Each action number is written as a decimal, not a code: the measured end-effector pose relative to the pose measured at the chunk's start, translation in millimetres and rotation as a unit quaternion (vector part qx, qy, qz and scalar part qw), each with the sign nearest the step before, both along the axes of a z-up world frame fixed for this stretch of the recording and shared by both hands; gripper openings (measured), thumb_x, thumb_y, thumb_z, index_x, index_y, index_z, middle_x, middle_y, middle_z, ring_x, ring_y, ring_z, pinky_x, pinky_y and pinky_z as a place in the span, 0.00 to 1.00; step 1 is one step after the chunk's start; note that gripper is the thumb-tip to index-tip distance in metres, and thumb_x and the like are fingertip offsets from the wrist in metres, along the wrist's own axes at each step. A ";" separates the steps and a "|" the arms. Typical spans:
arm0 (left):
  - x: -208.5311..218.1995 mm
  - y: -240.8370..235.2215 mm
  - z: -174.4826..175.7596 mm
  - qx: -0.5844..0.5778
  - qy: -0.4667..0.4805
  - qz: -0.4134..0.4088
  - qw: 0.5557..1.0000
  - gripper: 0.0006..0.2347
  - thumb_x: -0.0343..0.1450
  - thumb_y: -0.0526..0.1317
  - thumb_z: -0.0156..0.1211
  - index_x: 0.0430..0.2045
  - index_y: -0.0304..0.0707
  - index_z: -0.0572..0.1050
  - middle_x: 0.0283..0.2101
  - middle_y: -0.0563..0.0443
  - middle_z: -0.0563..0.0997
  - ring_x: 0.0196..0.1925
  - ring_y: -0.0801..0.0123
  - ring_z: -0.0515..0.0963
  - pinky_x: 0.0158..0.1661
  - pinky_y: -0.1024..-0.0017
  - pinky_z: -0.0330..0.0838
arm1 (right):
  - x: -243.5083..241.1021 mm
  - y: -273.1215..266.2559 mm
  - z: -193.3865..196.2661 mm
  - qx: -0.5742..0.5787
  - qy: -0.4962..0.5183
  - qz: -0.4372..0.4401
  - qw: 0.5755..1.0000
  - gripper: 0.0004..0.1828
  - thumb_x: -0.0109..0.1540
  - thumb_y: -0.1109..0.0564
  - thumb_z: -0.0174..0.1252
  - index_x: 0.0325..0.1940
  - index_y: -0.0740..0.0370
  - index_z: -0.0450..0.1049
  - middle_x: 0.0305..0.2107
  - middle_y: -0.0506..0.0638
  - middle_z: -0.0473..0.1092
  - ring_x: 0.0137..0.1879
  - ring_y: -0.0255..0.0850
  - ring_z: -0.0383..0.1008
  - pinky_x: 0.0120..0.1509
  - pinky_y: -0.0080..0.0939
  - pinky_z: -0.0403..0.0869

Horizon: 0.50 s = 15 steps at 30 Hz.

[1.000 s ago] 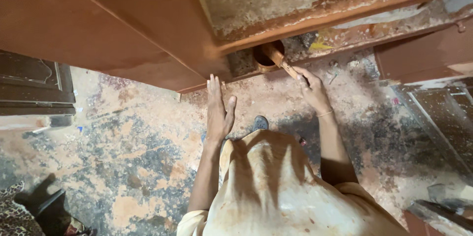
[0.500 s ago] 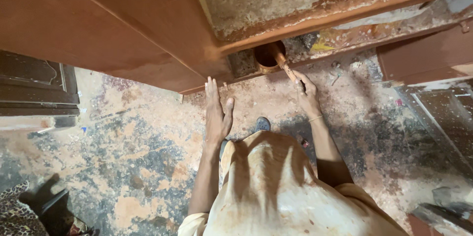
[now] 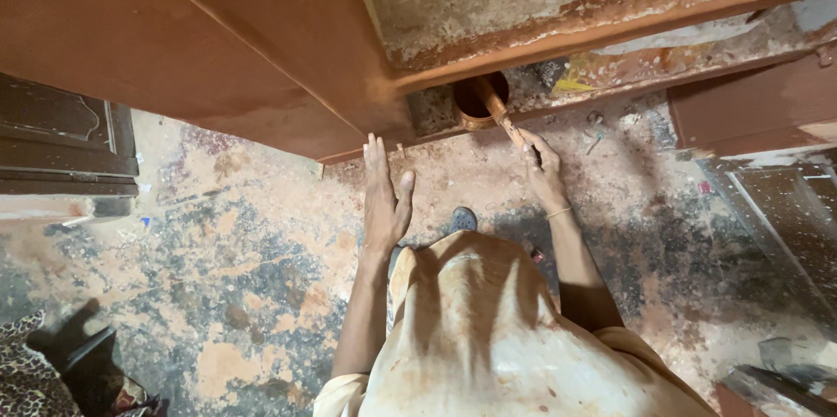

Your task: The person paints a wooden door frame with brown paint using a brush. They repeatedly dip the brush into a paint can and apply paint to the vertical and horizontal edges of the frame.

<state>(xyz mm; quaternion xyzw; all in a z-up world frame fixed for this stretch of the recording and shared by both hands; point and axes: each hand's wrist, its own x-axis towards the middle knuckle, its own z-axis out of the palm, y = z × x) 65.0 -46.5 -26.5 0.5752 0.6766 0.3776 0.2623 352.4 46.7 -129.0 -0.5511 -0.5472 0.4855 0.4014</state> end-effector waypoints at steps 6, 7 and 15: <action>-2.5 0.1 0.7 0.007 -0.005 -0.001 1.000 0.32 0.78 0.48 0.50 0.74 0.29 0.47 0.79 0.33 0.44 0.81 0.44 0.42 0.76 0.54 0.40 | -0.2 -2.0 -3.3 -0.046 -0.007 -0.004 0.999 0.19 0.71 0.59 0.47 0.66 0.59 0.71 0.33 0.43 0.67 0.34 0.28 0.65 0.40 0.31 0.80; -2.5 0.0 1.1 0.006 -0.006 -0.001 1.000 0.32 0.78 0.48 0.50 0.74 0.29 0.47 0.79 0.33 0.44 0.81 0.44 0.42 0.76 0.54 0.40 | -0.7 -3.1 -3.3 -0.036 0.017 -0.005 0.999 0.18 0.72 0.59 0.47 0.66 0.60 0.71 0.35 0.41 0.68 0.35 0.26 0.66 0.40 0.30 0.80; -6.4 1.5 8.1 0.007 -0.026 0.004 1.000 0.33 0.77 0.48 0.50 0.74 0.28 0.47 0.79 0.32 0.45 0.81 0.45 0.43 0.75 0.55 0.41 | 1.7 -13.7 -9.2 -0.042 0.029 -0.011 0.999 0.17 0.73 0.57 0.48 0.65 0.58 0.72 0.28 0.37 0.63 0.28 0.25 0.57 0.29 0.26 0.60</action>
